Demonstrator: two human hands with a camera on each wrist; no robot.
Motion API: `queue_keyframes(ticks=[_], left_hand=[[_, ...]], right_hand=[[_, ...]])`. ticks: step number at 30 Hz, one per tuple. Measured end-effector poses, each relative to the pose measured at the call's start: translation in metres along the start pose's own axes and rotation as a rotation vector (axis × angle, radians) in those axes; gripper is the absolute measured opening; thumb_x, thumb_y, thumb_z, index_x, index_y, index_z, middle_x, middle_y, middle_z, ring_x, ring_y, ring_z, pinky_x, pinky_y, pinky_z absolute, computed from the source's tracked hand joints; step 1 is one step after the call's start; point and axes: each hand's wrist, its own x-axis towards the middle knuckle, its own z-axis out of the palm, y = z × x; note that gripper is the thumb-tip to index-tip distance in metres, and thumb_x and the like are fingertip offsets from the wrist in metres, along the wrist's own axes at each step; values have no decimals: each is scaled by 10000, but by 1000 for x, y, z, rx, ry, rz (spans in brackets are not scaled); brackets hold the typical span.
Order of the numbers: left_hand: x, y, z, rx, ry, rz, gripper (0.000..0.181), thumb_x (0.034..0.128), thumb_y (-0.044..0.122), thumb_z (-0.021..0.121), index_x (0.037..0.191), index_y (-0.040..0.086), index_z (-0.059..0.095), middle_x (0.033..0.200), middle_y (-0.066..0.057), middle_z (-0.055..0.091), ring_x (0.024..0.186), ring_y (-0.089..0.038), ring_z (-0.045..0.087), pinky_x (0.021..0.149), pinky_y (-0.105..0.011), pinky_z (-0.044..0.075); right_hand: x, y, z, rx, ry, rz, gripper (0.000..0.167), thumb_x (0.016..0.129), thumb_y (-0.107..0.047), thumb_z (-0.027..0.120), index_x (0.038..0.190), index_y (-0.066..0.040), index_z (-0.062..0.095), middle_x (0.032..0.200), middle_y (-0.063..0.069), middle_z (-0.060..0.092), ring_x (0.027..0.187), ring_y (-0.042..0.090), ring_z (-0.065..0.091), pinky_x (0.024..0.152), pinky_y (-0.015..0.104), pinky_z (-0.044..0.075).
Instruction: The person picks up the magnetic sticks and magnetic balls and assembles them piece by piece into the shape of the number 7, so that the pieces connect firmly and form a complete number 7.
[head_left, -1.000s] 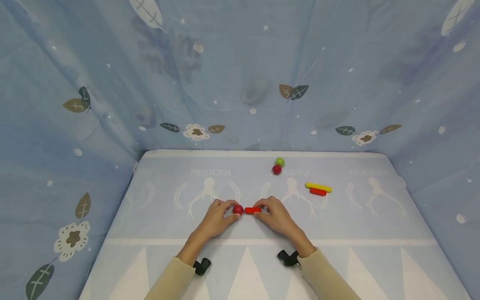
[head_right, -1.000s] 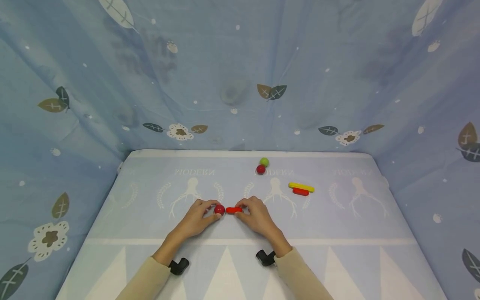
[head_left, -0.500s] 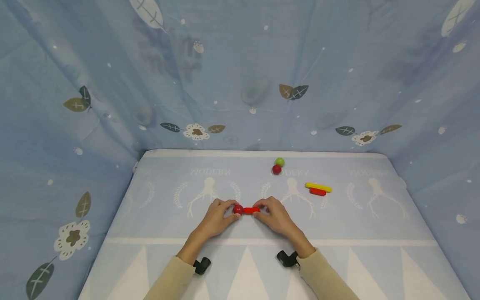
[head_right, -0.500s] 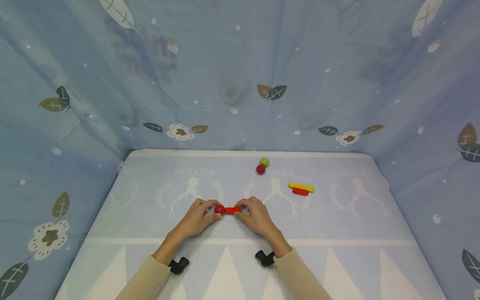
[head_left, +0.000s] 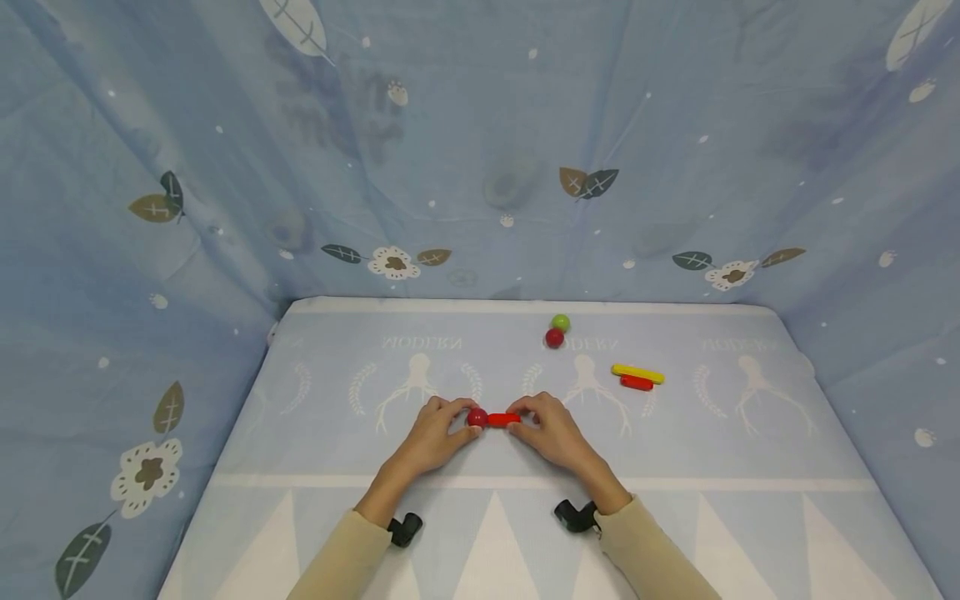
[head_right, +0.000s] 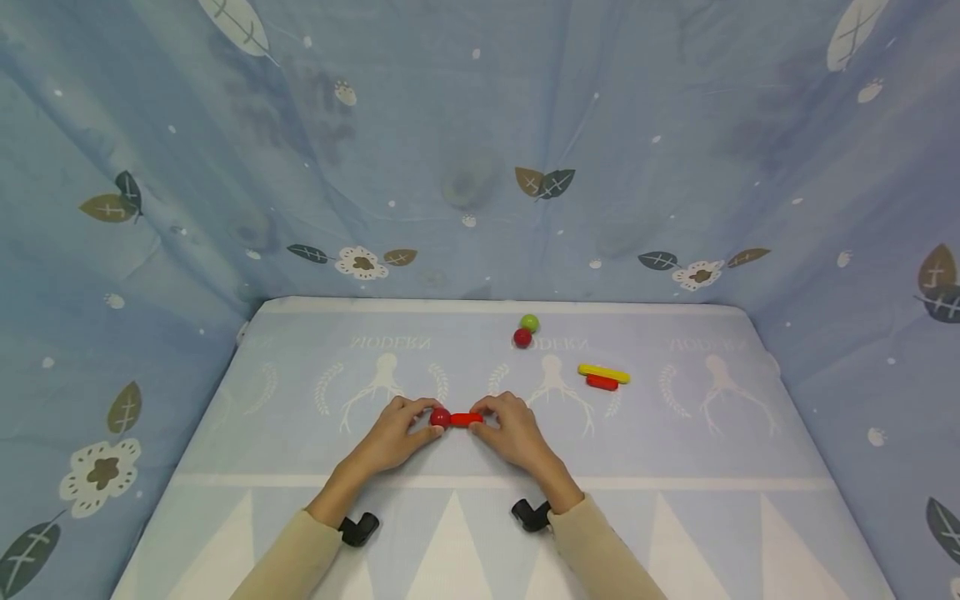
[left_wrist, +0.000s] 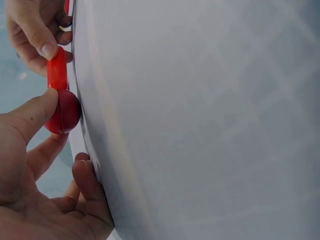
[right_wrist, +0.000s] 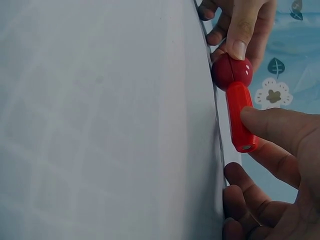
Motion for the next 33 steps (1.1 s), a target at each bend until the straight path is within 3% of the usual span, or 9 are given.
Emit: queue_keyframes(ticks=[9, 18, 29, 33], left_hand=[[1, -2, 1, -5, -7, -7, 348, 915, 293, 754, 1237, 199, 663, 1023, -95, 518, 931, -213, 465, 754, -388, 407], [2, -3, 2, 1, -20, -27, 327, 916, 307, 750, 1220, 223, 665, 1016, -81, 511, 935, -212, 460, 741, -379, 401], [1, 0, 0, -15, -20, -29, 333, 918, 278, 750, 1230, 201, 663, 1021, -89, 513, 947, -219, 458, 744, -382, 404], [0, 0, 0, -19, -17, -35, 337, 914, 280, 754, 1231, 205, 666, 1015, -85, 507, 939, -219, 456, 741, -379, 406]], right_hand=[[-1, 2, -5, 30, 7, 4, 175, 895, -169, 772, 1067, -186, 742, 966, -19, 576, 848, 166, 507, 724, 334, 450], [4, 9, -25, 93, 60, 41, 180, 926, -155, 737, 1104, -131, 730, 1025, 19, 599, 862, 180, 550, 719, 326, 483], [29, 28, -49, 135, 291, 103, 158, 953, -173, 706, 1103, -125, 714, 1080, 88, 628, 907, 253, 577, 792, 390, 476], [42, 35, -54, 179, 370, 162, 173, 966, -188, 686, 1109, -91, 704, 1109, 112, 618, 941, 279, 567, 838, 398, 459]])
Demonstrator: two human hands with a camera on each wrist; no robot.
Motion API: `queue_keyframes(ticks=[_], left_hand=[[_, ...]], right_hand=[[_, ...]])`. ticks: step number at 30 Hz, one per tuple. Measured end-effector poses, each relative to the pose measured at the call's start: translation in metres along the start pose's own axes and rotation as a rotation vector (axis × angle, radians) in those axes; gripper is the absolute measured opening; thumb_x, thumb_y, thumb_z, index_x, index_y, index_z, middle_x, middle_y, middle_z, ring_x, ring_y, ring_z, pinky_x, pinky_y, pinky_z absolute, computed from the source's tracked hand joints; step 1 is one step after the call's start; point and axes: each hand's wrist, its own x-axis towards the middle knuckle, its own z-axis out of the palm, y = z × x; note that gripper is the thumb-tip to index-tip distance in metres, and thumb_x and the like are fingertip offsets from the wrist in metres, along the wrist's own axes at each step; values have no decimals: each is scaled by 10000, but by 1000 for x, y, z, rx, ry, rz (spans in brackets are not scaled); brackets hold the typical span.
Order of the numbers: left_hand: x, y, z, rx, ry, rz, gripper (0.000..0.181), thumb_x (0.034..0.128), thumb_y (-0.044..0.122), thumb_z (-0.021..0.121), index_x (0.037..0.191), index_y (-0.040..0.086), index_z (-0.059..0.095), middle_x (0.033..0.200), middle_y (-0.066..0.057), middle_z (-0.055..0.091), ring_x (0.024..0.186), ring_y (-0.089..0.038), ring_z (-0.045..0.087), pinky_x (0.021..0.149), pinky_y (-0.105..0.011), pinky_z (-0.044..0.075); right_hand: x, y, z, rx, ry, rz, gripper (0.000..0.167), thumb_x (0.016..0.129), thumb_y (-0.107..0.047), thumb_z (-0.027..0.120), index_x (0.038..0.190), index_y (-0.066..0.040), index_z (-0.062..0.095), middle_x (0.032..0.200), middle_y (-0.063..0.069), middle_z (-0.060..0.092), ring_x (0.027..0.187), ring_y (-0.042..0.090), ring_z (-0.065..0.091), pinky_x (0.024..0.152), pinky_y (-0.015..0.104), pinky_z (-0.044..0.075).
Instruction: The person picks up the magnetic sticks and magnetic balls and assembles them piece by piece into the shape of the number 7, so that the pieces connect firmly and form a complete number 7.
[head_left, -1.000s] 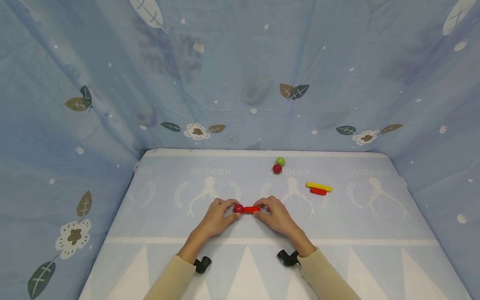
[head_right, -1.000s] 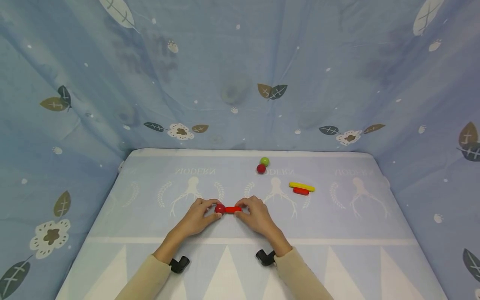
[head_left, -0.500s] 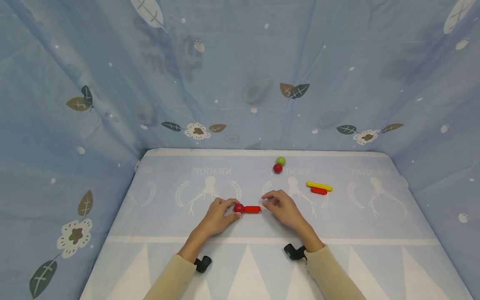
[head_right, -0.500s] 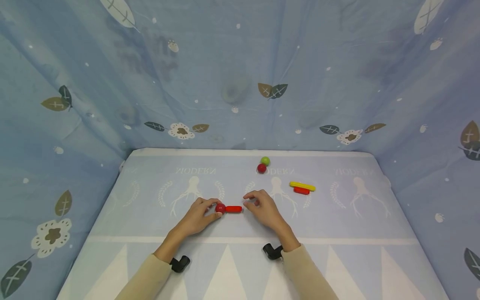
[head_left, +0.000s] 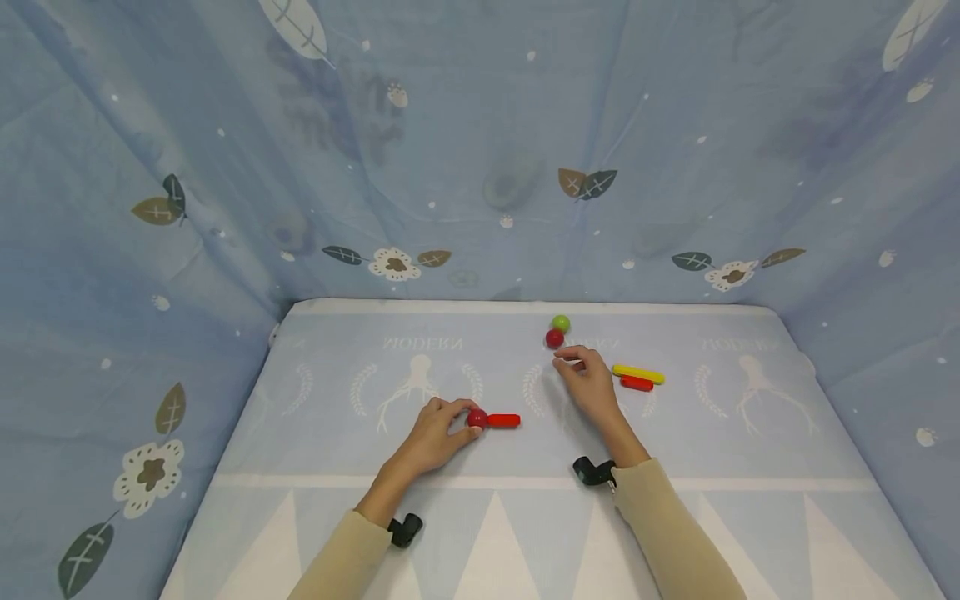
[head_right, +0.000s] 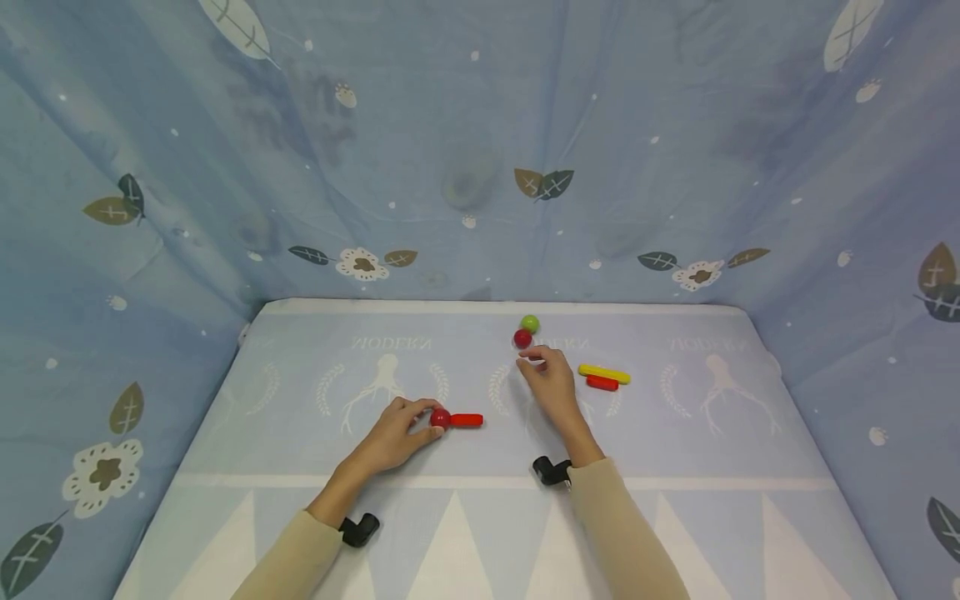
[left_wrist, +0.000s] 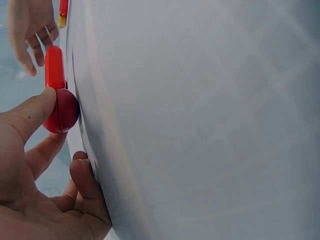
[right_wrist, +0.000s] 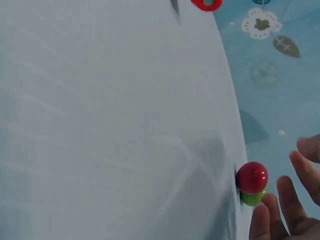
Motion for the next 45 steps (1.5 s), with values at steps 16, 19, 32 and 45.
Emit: queue_keyframes(ticks=[16, 19, 32, 45], left_hand=[[0, -1, -1, -7, -4, 7, 328, 919, 293, 748, 1228, 218, 668, 1016, -77, 507, 937, -216, 455, 749, -384, 405], [0, -2, -1, -1, -1, 5, 323, 920, 295, 747, 1225, 218, 669, 1013, -78, 508, 930, -216, 453, 743, -384, 407], [0, -1, 1, -6, -4, -1, 323, 921, 303, 743, 1224, 222, 667, 1002, -82, 502, 923, -212, 447, 723, -378, 403], [1, -3, 2, -8, -4, -4, 341, 922, 315, 742, 1240, 226, 662, 1006, -76, 499, 924, -211, 448, 731, -379, 402]], right_hand=[[39, 9, 13, 191, 130, 285, 459, 946, -331, 697, 1291, -50, 584, 1186, 147, 547, 1086, 298, 502, 930, 410, 446], [41, 9, 18, 151, 137, 298, 519, 926, -369, 720, 1300, -33, 591, 1201, 162, 540, 1107, 309, 486, 943, 427, 425], [44, 7, 25, 12, 171, 317, 544, 898, -420, 723, 1208, 23, 667, 1253, 206, 495, 1224, 365, 390, 989, 497, 360], [45, 7, 25, -4, 173, 296, 465, 923, -346, 713, 1181, 40, 682, 1223, 206, 524, 1216, 364, 417, 1006, 505, 356]])
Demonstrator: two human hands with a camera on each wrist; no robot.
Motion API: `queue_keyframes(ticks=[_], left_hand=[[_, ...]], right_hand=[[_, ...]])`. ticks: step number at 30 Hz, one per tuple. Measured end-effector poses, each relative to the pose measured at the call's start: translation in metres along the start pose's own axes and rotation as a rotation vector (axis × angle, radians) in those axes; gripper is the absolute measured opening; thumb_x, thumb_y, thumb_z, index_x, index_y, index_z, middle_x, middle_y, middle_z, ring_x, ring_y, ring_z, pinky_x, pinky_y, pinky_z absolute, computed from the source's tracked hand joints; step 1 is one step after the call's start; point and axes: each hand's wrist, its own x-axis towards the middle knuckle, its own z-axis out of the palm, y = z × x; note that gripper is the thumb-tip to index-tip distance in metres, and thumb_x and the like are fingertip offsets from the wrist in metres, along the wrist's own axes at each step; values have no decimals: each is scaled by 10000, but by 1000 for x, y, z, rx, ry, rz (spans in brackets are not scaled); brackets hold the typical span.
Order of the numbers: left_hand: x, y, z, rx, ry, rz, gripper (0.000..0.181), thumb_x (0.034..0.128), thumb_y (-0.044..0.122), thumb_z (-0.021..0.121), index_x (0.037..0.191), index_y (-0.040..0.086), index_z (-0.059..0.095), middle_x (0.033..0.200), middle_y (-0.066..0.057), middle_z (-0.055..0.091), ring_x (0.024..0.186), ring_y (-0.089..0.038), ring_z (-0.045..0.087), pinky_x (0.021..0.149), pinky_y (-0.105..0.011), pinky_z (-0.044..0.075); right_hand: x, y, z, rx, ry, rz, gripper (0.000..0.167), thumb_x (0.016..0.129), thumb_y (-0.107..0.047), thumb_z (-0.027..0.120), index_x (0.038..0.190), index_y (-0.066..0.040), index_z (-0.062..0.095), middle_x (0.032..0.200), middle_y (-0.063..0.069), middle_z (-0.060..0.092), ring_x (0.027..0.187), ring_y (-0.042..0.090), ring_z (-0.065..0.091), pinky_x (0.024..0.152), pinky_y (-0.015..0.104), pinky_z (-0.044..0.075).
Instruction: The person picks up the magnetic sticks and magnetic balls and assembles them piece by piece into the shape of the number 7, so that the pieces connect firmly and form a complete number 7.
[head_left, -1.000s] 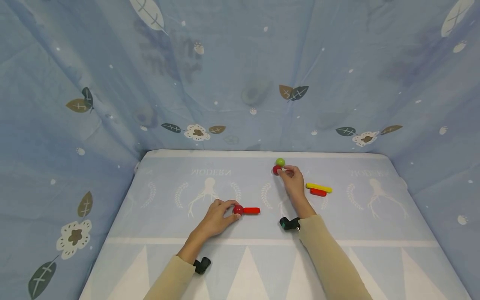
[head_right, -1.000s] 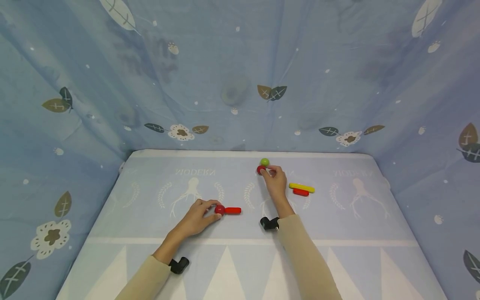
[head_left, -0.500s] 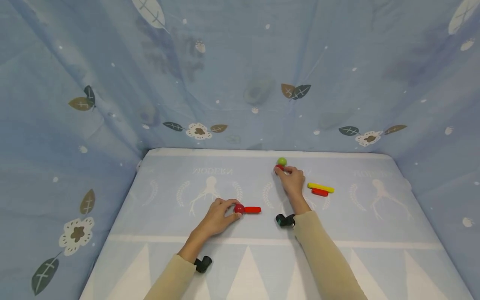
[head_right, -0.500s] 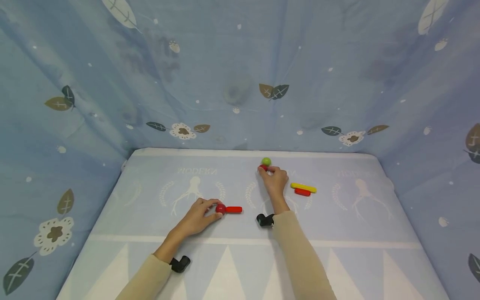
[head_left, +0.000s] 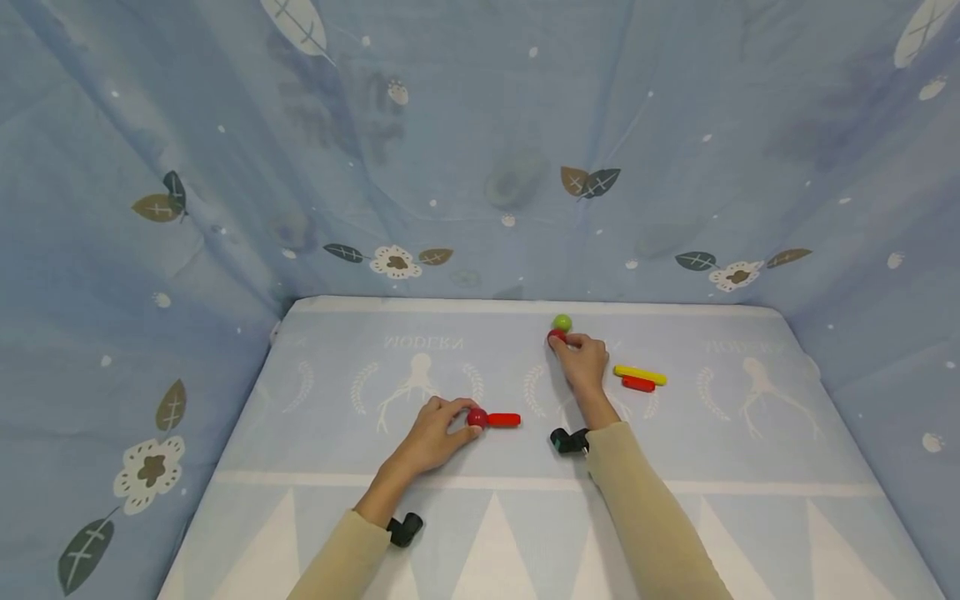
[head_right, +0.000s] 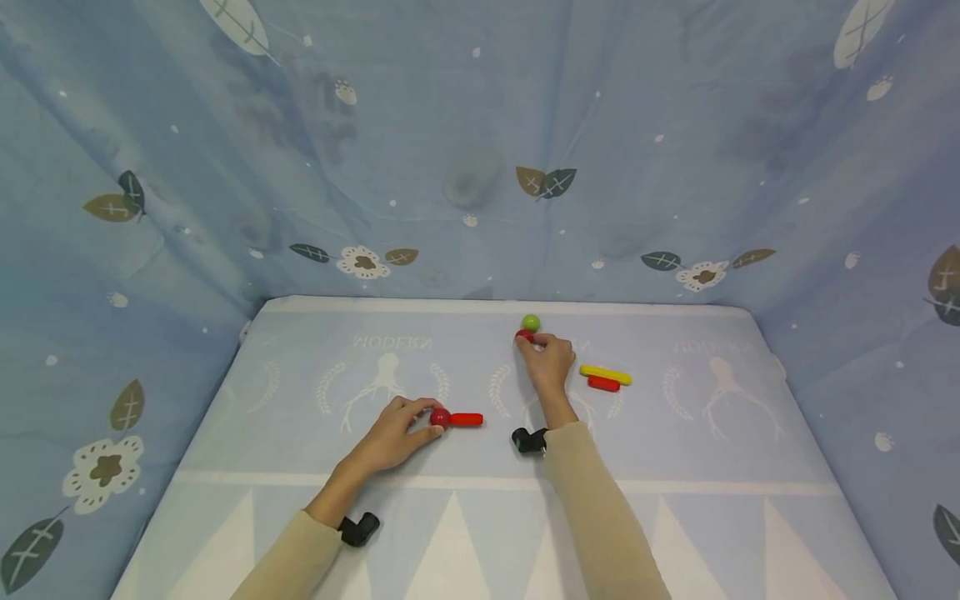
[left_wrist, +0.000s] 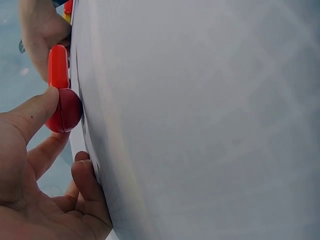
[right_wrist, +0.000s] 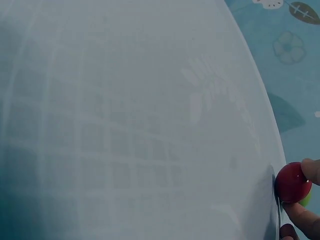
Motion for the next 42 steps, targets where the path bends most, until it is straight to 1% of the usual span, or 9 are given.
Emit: queue_keyframes(ticks=[4, 7, 10, 13, 18, 25, 31, 37, 42], left_hand=[[2, 1, 0, 0, 0, 4, 349, 923, 315, 740, 1248, 216, 660, 1001, -75, 499, 924, -208, 446, 725, -374, 401], [3, 1, 0, -1, -1, 15, 351, 925, 311, 737, 1250, 206, 659, 1003, -79, 503, 928, -209, 447, 726, -375, 401], [3, 2, -1, 0, -1, 21, 347, 925, 305, 738, 1246, 199, 660, 1004, -81, 506, 930, -210, 448, 726, -378, 403], [4, 2, -1, 2, -2, 20, 347, 925, 308, 737, 1247, 203, 660, 1000, -78, 504, 924, -208, 444, 723, -376, 398], [4, 3, -3, 8, 0, 24, 357, 927, 310, 736, 1255, 197, 656, 991, -77, 500, 910, -209, 440, 712, -372, 393], [1, 4, -4, 5, -1, 19, 373, 927, 287, 739, 1273, 177, 652, 1010, -83, 505, 922, -211, 447, 727, -379, 403], [1, 3, -4, 2, 0, 18, 371, 927, 309, 737, 1268, 185, 657, 1015, -86, 514, 920, -211, 453, 736, -379, 403], [-1, 1, -3, -2, -10, 2, 405, 927, 322, 735, 1297, 182, 647, 1022, -80, 507, 930, -215, 454, 737, -381, 407], [0, 0, -2, -8, -8, 3, 426, 925, 326, 737, 1313, 178, 641, 1025, -74, 507, 940, -215, 461, 738, -380, 413]], right_hand=[[2, -3, -3, 34, -10, 24, 455, 920, -344, 716, 1192, 19, 678, 1244, 198, 531, 1208, 351, 439, 1016, 486, 377], [2, -5, -8, 67, -34, 64, 456, 932, -356, 705, 1227, -9, 664, 1282, 190, 544, 1212, 340, 456, 1034, 467, 389], [1, -8, -14, 112, -75, 105, 474, 937, -385, 698, 1269, -51, 646, 1329, 168, 546, 1231, 323, 461, 1046, 458, 395], [-3, -11, -21, 144, -130, 116, 513, 928, -424, 702, 1308, -88, 626, 1362, 150, 519, 1243, 316, 440, 1033, 459, 407], [-15, -18, -35, 145, -198, 68, 525, 912, -471, 710, 1325, -155, 628, 1333, 105, 526, 1191, 299, 449, 969, 431, 447], [-38, -21, -53, 202, -258, 12, 486, 928, -378, 727, 1335, -133, 624, 1298, 96, 568, 1173, 269, 484, 972, 375, 439], [-54, -14, -60, 168, -305, -23, 514, 890, -450, 750, 1309, -173, 644, 1253, 79, 594, 1117, 255, 510, 923, 354, 461], [-71, -6, -66, 160, -347, -64, 484, 875, -429, 773, 1278, -183, 672, 1223, 73, 607, 1112, 263, 509, 901, 390, 457], [-82, 2, -69, 113, -372, -115, 433, 890, -411, 762, 1260, -201, 681, 1216, 61, 603, 1099, 264, 517, 873, 398, 456]])
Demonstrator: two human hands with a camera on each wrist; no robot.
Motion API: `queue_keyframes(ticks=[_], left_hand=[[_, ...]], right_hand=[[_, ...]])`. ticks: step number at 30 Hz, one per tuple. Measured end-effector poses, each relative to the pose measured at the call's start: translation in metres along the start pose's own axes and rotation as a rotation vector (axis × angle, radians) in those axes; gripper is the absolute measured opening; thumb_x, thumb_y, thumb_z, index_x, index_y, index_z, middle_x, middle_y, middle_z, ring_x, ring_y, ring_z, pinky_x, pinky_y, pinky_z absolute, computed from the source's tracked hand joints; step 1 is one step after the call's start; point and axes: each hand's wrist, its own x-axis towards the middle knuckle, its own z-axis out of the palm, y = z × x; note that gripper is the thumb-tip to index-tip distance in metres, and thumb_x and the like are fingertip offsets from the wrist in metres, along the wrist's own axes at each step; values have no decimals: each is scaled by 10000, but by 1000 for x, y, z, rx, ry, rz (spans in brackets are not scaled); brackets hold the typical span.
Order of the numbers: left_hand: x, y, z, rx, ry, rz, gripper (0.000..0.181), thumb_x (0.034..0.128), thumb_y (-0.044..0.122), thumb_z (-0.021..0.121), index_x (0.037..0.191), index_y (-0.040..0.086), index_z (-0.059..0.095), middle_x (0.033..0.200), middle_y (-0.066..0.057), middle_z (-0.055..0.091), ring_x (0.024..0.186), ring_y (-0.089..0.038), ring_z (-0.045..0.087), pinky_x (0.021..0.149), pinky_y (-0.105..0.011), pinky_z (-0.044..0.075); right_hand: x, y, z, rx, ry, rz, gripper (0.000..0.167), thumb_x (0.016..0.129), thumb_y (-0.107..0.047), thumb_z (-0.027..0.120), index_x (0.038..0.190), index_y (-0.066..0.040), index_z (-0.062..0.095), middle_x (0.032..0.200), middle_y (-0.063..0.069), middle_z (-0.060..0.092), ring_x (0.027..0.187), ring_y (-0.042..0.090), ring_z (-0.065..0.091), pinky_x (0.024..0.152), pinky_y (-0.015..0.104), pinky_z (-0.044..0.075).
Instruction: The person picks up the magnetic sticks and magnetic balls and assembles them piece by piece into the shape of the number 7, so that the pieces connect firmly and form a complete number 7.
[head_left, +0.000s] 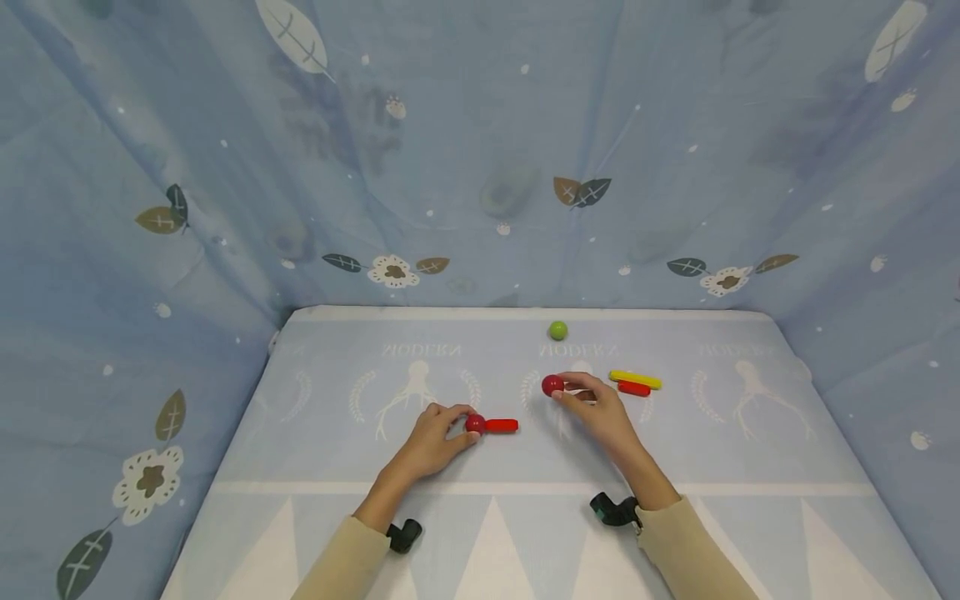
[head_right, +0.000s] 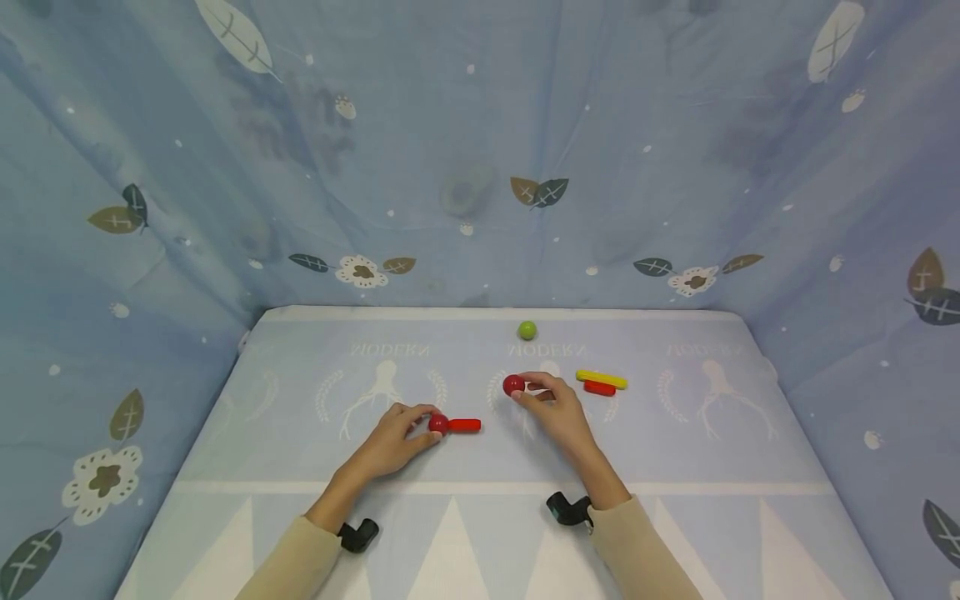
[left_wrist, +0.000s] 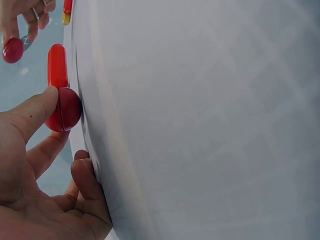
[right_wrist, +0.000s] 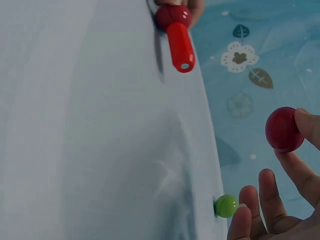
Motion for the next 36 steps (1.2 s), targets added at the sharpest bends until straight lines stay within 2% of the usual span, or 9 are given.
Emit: queue_keyframes(ticks=[7, 13, 20, 26, 29, 36], left_hand=[[-1, -1, 1, 2, 1, 1, 414, 923, 318, 739, 1303, 183, 647, 1013, -71, 506, 926, -211, 461, 734, -378, 409], [-1, -2, 1, -3, -4, -1, 398, 924, 313, 738, 1292, 186, 651, 1004, -74, 502, 918, -211, 455, 726, -376, 405], [-1, -3, 2, -1, 0, 10, 405, 923, 315, 739, 1295, 181, 649, 1015, -76, 507, 930, -210, 456, 737, -375, 410], [0, -3, 1, 8, 4, 28, 384, 924, 320, 738, 1273, 180, 656, 1013, -75, 513, 929, -204, 456, 742, -375, 405], [0, -2, 1, 8, 6, 28, 382, 923, 313, 740, 1269, 176, 657, 1014, -76, 513, 928, -204, 457, 739, -375, 406], [0, 0, 1, 8, 7, 22, 357, 922, 301, 741, 1251, 187, 662, 999, -76, 502, 915, -210, 449, 720, -373, 398]], right_hand=[[-8, 14, 4, -32, -65, 7, 363, 884, -373, 773, 1211, -229, 707, 1193, 74, 585, 1056, 278, 535, 814, 377, 488], [-12, 23, 6, -82, -111, -24, 373, 878, -368, 778, 1204, -201, 708, 1197, 90, 591, 1011, 276, 541, 708, 351, 512], [-12, 28, 10, -148, -130, -62, 337, 860, -322, 803, 1178, -245, 724, 1121, 61, 588, 995, 263, 519, 745, 372, 476], [-11, 31, 14, -241, -155, -197, 292, 856, -236, 810, 1139, -208, 749, 1077, -5, 636, 997, 240, 532, 844, 417, 441], [-9, 32, 15, -253, -159, -258, 282, 847, -198, 817, 1121, -196, 755, 1065, -44, 667, 992, 226, 544, 868, 435, 449], [-8, 34, 18, -289, -153, -337, 290, 832, -129, 822, 1113, -158, 760, 1057, -52, 688, 1005, 228, 557, 867, 431, 469]])
